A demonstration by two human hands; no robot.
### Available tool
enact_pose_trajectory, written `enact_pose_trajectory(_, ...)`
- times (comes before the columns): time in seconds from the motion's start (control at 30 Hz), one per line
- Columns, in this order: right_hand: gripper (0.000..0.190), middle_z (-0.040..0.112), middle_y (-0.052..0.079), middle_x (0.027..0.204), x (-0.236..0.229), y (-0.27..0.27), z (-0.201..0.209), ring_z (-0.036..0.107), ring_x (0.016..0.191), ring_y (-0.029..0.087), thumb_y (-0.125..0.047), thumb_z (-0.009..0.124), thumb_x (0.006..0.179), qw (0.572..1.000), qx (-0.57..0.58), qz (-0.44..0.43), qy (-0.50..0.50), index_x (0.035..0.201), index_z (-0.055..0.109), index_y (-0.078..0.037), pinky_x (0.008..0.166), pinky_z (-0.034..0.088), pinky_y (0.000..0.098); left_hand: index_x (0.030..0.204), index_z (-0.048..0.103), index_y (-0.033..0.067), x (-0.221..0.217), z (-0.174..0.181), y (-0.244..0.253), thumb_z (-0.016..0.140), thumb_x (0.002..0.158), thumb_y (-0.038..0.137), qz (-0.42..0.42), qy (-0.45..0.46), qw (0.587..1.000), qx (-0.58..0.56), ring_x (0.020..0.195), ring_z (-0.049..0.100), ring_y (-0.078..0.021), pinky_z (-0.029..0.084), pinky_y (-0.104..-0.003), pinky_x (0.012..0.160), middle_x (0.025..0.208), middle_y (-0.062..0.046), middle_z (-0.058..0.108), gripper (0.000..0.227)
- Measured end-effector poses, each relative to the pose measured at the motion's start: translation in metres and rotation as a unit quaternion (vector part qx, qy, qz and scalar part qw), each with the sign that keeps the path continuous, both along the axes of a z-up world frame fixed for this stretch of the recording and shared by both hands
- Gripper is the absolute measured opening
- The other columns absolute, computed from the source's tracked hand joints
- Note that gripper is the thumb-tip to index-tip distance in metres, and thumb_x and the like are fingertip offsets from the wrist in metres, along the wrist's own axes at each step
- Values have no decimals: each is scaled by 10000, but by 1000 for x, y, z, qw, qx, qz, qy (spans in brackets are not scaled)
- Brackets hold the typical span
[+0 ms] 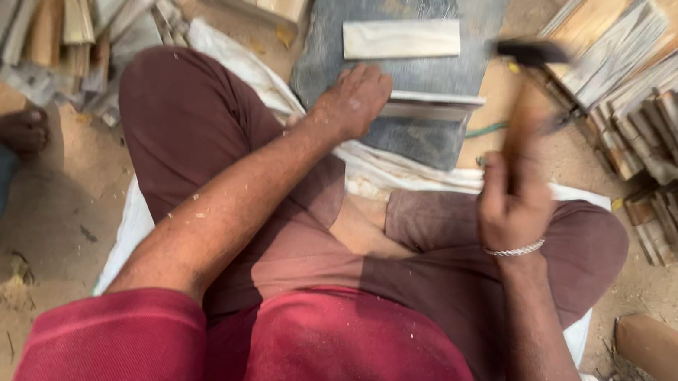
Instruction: The person sits on the ground and uses a hammer to drive nails into small wooden pieces, joining them together to form rectangular frames. The person repeatedly picks up pieces, aligns them, hammers nails, and places the finished frames into a stack.
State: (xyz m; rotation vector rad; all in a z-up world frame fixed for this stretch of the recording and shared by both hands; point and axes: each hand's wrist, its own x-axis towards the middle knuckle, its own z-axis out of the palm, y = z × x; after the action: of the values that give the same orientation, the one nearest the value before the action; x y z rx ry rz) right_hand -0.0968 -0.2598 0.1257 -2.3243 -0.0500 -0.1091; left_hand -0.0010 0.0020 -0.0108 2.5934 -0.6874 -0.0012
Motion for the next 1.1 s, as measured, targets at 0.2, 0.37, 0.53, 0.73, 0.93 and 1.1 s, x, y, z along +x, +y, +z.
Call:
enact_pose_trajectory(0.2, 747, 732, 270, 1007, 4, 6, 6, 721, 884, 430, -178, 622, 1036, 949, -258, 91, 160, 1679, 246, -236, 781, 548, 491, 1079, 593, 58, 6, 6, -3, 621, 783, -15, 13, 10, 1000, 21, 1153, 564, -362, 457, -476, 981, 1136, -175, 605, 306)
enact_pose_trajectory(0.37, 675, 695, 278, 1285, -12, -5, -14, 741, 1092, 375, -167, 637, 1063, 997, -65, 30, -6, 1655, 314, -136, 875, 592, 403, 987, 633, 99, -2, 6, -28, 657, 778, 100, 89, -97, 986, 105, 1028, 617, -282, 472, -462, 922, 1000, -118, 646, 210)
enact_pose_trajectory(0.53, 673, 661, 291, 1398, -20, -10, -13, 741, 1157, 369, -147, 636, 1088, 998, -38, 35, -43, 1670, 303, -98, 921, 593, 391, 944, 641, 141, 0, 10, -53, 643, 833, 121, 100, -111, 988, 43, 962, 650, -269, 493, -420, 778, 939, -61, 662, 112)
enact_pose_trajectory(0.73, 695, 744, 214, 957, -16, -3, -7, 746, 785, 340, -144, 661, 1040, 984, -160, 60, -54, 1652, 330, -149, 727, 593, 426, 971, 651, 124, 3, 19, -58, 779, 656, 134, 74, -33, 990, 116, 983, 652, -233, 513, -388, 792, 976, -55, 667, 340)
enact_pose_trajectory(0.93, 683, 727, 210, 886, -4, 5, -2, 727, 757, 350, -192, 639, 1067, 989, -136, 51, -28, 1659, 302, -233, 700, 577, 462, 996, 653, 131, 12, 24, -57, 817, 725, 107, 80, -30, 991, 99, 1007, 651, -255, 511, -401, 853, 1005, -66, 666, 317)
enact_pose_trajectory(1.1, 718, 735, 250, 865, -8, 4, -10, 698, 755, 431, -214, 670, 1007, 960, -247, 60, 120, 1639, 330, -217, 677, 530, 519, 992, 662, 132, 7, 9, -59, 787, 720, 99, 77, -51, 992, 84, 1016, 662, -262, 509, -415, 839, 1007, -79, 678, 301)
